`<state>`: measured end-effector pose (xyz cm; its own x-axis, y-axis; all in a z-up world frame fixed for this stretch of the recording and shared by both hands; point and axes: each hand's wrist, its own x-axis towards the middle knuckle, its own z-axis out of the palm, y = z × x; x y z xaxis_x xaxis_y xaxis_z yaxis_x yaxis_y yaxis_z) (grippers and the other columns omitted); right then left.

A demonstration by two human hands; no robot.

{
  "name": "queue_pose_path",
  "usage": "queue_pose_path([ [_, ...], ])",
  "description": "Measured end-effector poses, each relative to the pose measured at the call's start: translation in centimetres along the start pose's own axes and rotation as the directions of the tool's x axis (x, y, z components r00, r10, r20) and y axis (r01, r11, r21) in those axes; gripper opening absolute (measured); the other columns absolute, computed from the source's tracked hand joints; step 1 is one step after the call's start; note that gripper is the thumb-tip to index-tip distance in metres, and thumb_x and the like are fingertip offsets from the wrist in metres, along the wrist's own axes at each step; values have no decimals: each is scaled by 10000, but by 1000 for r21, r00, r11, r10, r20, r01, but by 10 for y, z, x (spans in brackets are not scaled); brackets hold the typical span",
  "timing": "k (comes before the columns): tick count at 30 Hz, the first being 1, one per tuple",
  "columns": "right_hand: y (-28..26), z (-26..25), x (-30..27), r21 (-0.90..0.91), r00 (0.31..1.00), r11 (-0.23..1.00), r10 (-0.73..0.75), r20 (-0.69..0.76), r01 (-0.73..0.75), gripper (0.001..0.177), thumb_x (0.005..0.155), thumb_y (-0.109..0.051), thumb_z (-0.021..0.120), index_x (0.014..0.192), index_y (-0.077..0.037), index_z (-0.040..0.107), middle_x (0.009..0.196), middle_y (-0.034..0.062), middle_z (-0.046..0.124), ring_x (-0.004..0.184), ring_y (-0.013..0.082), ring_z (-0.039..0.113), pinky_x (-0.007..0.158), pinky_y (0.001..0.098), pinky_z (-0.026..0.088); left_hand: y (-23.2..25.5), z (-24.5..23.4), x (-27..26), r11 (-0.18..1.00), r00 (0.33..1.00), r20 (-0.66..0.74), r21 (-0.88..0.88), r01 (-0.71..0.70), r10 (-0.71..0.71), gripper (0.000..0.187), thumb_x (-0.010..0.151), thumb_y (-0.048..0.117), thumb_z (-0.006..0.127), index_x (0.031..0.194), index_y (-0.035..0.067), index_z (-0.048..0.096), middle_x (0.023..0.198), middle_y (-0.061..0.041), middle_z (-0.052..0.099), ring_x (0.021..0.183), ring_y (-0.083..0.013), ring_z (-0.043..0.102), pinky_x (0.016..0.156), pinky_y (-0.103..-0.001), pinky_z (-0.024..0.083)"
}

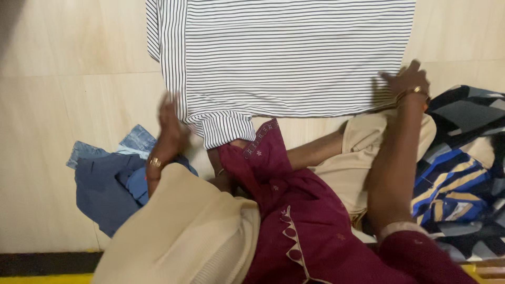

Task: The person picks up a striped shirt from a pile on the floor, buttons the front, and then folds the garment into a neat rectangle.

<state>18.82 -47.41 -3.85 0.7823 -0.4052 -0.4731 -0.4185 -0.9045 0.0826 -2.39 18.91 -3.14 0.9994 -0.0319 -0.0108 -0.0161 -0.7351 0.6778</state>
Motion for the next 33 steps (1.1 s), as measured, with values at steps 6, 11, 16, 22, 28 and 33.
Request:
queue_pose_path([
  [6, -1, 31, -21, 21, 996, 998, 66, 53, -67, 1169, 707, -552, 896, 1518, 17, 276, 1297, 339, 620, 1198, 494, 607, 1003, 535, 486, 41, 37, -59, 942, 927, 174, 15, 335, -332, 1134, 747, 501, 872, 1570, 41, 242, 1541, -266, 369, 1409, -427, 331, 1196, -509, 348],
  [11, -10, 47, -1, 40, 995, 998, -45, -92, 48, 937, 878, -178, 707, 1615, -38, 146, 1197, 388, 643, 1103, 530, 643, 908, 561, 528, 69, 56, -46, 832, 980, 79, -519, 198, -184, 1050, 746, 245, 912, 1545, 30, 266, 1503, -257, 440, 1362, -386, 450, 1097, -484, 397],
  [16, -11, 37, -3, 55, 995, 998, 11, -99, -5, 381, 928, -140, 663, 1292, -45, 599, 1185, 314, 680, 1100, 491, 656, 937, 527, 530, 76, 55, -38, 754, 883, 34, -507, 418, -468, 450, 871, 103, 823, 1306, 55, 719, 1272, -112, 745, 1095, -204, 669, 976, -343, 546],
  [22, 1, 22, -16, 369, 930, 907, -62, -362, 204, 279, 726, -165, 905, 957, -91, 767, 1075, 170, 740, 927, 360, 716, 817, 425, 565, 66, 19, -1, 626, 868, -80, -725, 286, -490, 366, 859, -3, 794, 1211, 35, 699, 1275, -116, 694, 1177, -187, 628, 994, -310, 528],
  [28, -5, -15, 31, 906, 965, 332, -105, -241, 262, 125, 846, -85, 803, 960, -40, 777, 943, 92, 757, 747, 147, 745, 609, 260, 651, 41, -54, 116, 616, 929, 111, -720, 321, -354, 394, 831, -47, 777, 1200, 77, 720, 1346, -83, 676, 1241, -166, 632, 1016, -307, 573],
  [33, -18, -11, 57, 924, 950, -247, -38, -311, 292, 211, 969, -104, 730, 1120, 39, 691, 961, 112, 712, 762, 209, 750, 632, 307, 637, -22, -50, 207, 548, 927, -187, -836, 23, -324, 520, 969, 61, 774, 1451, 43, 578, 1212, -114, 650, 1105, -215, 628, 962, -343, 564],
])
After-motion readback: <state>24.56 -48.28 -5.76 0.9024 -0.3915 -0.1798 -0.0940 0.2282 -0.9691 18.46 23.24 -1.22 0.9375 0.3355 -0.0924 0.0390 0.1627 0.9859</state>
